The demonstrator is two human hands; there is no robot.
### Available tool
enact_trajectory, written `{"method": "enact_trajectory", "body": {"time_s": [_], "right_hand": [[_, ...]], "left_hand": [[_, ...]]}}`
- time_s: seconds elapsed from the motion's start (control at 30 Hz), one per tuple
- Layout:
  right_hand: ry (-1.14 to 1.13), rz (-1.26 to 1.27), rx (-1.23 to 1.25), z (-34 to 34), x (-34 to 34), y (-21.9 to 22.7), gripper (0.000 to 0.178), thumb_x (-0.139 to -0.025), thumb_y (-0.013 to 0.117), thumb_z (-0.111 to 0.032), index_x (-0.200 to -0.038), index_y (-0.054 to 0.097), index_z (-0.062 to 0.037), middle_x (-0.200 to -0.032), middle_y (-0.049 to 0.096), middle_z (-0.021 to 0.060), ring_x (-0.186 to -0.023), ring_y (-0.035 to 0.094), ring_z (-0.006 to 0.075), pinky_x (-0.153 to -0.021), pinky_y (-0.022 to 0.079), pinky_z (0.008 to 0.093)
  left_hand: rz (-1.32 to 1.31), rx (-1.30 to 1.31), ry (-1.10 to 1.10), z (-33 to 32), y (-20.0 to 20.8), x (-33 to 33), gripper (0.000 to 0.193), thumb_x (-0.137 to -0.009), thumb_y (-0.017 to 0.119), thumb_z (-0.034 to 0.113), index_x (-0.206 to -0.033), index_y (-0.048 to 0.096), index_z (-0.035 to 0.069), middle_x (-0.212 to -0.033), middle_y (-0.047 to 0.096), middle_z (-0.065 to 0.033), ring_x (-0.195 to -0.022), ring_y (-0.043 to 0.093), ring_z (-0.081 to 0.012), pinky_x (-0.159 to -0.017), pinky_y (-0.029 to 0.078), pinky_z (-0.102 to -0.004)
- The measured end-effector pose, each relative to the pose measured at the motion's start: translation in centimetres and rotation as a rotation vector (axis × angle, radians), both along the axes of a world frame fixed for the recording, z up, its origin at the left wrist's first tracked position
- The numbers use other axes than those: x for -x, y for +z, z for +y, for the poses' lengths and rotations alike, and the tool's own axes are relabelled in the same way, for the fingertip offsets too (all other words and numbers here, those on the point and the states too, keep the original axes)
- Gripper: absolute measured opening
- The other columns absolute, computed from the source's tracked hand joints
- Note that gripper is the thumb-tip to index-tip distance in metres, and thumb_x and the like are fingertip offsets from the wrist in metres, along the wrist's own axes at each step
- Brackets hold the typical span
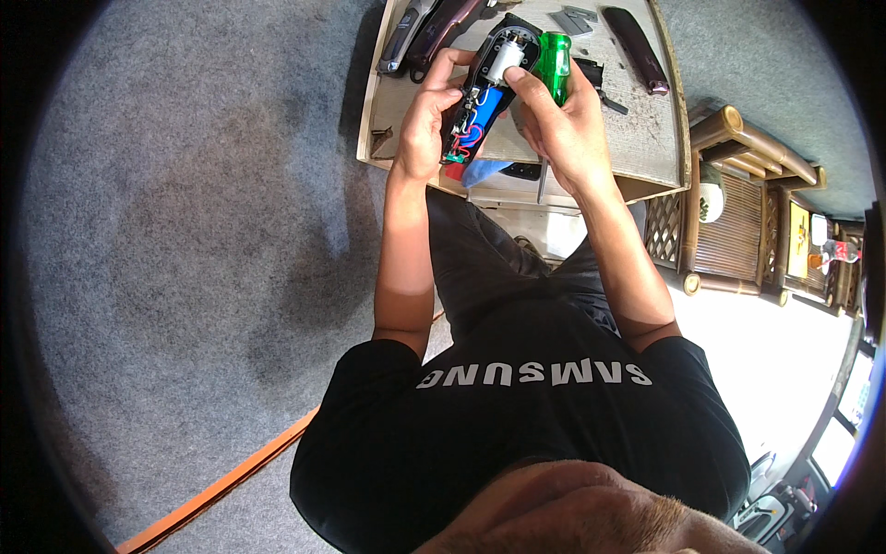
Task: The person disassembles the housing of a hair clipper, removes internal components using a screwdriver and pliers, and then begins reassembling the device by placing parts back into the casing and tightening screws with a screwdriver.
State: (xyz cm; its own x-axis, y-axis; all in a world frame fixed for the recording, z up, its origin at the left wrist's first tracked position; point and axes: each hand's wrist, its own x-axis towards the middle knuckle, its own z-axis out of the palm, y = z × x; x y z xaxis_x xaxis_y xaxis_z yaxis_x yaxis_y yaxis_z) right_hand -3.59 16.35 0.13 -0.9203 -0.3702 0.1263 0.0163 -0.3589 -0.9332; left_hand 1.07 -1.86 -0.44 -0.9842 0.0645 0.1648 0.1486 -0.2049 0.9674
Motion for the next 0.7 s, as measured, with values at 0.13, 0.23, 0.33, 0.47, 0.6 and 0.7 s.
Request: {"method": "enact_trajectory", "body": {"time_s": [0.13,0.23,0.33,0.47,0.6,0.7], "right_hand": [[0.0,-0.01,-0.007,0.03,0.02,0.02,0.022,-0.098,0.074,-0.019,-0.109,0.064,-0.0023,-0.076,0.06,-0.0061,-0.063,0.047,0.0012,-0.055,0.036,0.0216],[-0.013,0.009,-0.012,-0.1,0.03,0.04,0.023,-0.097,0.074,-0.02,-0.108,0.064,-0.0024,-0.076,0.06,-0.0059,-0.063,0.047,0.0014,-0.055,0.037,0.0219],[-0.016,0.02,-0.02,-0.06,0.06,-0.02,0.023,-0.097,0.074,-0.02,-0.108,0.064,-0.0025,-0.075,0.06,-0.0057,-0.064,0.048,0.0018,-0.055,0.037,0.0222],[0.002,-0.011,-0.032,0.09,0.06,-0.05,0.024,-0.096,0.075,-0.021,-0.107,0.064,-0.0026,-0.076,0.06,-0.0054,-0.064,0.048,0.0022,-0.056,0.038,0.0225],[-0.001,-0.002,-0.018,0.04,0.04,-0.04,0.024,-0.096,0.075,-0.021,-0.107,0.064,-0.0026,-0.076,0.06,-0.0054,-0.065,0.048,0.0022,-0.057,0.038,0.0225],[-0.007,0.013,-0.035,-0.03,0.07,-0.05,0.024,-0.096,0.075,-0.02,-0.108,0.065,-0.0021,-0.078,0.063,-0.0038,-0.069,0.053,0.0037,-0.061,0.041,0.0228]], "left_hand": [[-0.002,0.001,-0.002,0.13,0.17,-0.08,0.056,-0.097,0.038,0.028,-0.146,0.035,0.002,-0.098,0.069,-0.0238,-0.056,0.065,-0.0175,-0.047,0.053,-0.0283],[0.003,-0.002,-0.011,0.03,0.08,-0.07,0.057,-0.097,0.037,0.028,-0.147,0.034,0.001,-0.098,0.069,-0.0242,-0.057,0.065,-0.0175,-0.048,0.054,-0.0285],[0.028,0.018,-0.016,0.08,0.12,-0.05,0.056,-0.099,0.036,0.031,-0.146,0.035,0.001,-0.097,0.069,-0.0237,-0.056,0.064,-0.0171,-0.046,0.053,-0.0282],[0.027,-0.037,-0.031,0.22,0.13,0.06,0.053,-0.101,0.036,0.034,-0.143,0.037,0.002,-0.095,0.069,-0.0223,-0.054,0.064,-0.0158,-0.044,0.052,-0.0267],[-0.004,0.067,0.036,0.49,0.41,0.17,0.048,-0.102,0.037,0.036,-0.138,0.039,0.004,-0.093,0.069,-0.0209,-0.05,0.062,-0.0146,-0.041,0.05,-0.0253],[-0.002,0.071,0.05,0.43,0.22,0.15,0.046,-0.102,0.037,0.034,-0.137,0.04,0.005,-0.091,0.069,-0.0205,-0.049,0.062,-0.0146,-0.04,0.05,-0.0253]]}}
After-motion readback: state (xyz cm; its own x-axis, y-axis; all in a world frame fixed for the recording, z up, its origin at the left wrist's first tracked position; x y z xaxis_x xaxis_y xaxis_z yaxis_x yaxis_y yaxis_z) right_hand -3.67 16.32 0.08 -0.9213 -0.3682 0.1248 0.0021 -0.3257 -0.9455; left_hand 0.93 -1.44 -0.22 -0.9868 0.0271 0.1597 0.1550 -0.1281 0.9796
